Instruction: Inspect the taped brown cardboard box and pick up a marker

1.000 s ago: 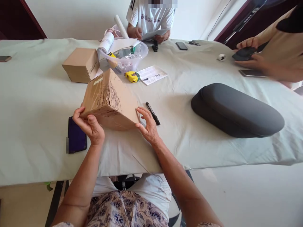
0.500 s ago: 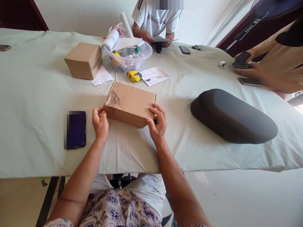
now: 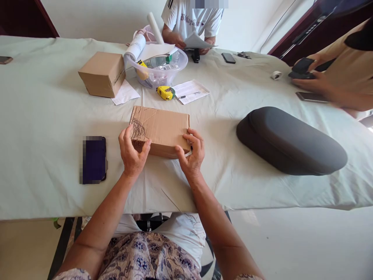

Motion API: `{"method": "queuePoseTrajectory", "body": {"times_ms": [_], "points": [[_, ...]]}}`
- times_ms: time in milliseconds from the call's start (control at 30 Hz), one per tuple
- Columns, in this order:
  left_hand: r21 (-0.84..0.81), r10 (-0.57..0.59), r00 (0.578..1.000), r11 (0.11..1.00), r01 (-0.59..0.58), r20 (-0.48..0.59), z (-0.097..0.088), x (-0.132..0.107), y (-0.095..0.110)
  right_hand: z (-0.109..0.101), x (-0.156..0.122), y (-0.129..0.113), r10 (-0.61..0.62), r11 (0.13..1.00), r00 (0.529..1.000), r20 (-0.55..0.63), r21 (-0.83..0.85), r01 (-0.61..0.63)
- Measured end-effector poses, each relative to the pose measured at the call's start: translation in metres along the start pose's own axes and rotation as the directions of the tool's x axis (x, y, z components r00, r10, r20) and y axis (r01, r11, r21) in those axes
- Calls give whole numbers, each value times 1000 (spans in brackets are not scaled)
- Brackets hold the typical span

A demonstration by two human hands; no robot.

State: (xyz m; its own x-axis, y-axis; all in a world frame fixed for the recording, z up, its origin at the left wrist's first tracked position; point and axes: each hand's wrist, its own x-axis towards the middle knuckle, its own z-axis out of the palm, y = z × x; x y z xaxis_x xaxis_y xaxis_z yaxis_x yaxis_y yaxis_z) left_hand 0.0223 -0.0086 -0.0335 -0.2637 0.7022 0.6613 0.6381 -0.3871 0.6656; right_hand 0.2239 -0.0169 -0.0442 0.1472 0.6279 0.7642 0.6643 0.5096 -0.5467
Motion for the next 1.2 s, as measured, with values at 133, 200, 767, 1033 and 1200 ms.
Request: {"method": "queuePoseTrajectory", "body": {"times_ms": [133, 200, 767, 1033, 1200], "points": [[57, -9, 1000, 998, 7, 27, 3, -6, 6, 8, -3, -9, 20, 995, 1000, -22, -94, -22], [90, -31, 999, 995, 29, 17, 4, -9, 10, 10, -4, -12, 57, 993, 998, -17, -104, -58], [-20, -48, 999, 999, 48, -5, 2, -5, 6, 2, 0, -5, 193, 970, 981, 20, 149, -194], [-157, -123, 992, 980, 119, -12, -2, 5, -8, -6, 4, 4, 173, 943, 977, 128, 266, -202], [-124, -192, 980, 975, 185, -48, -4, 10, -17, -11, 7, 7, -13, 965, 971, 240, 258, -51]]}}
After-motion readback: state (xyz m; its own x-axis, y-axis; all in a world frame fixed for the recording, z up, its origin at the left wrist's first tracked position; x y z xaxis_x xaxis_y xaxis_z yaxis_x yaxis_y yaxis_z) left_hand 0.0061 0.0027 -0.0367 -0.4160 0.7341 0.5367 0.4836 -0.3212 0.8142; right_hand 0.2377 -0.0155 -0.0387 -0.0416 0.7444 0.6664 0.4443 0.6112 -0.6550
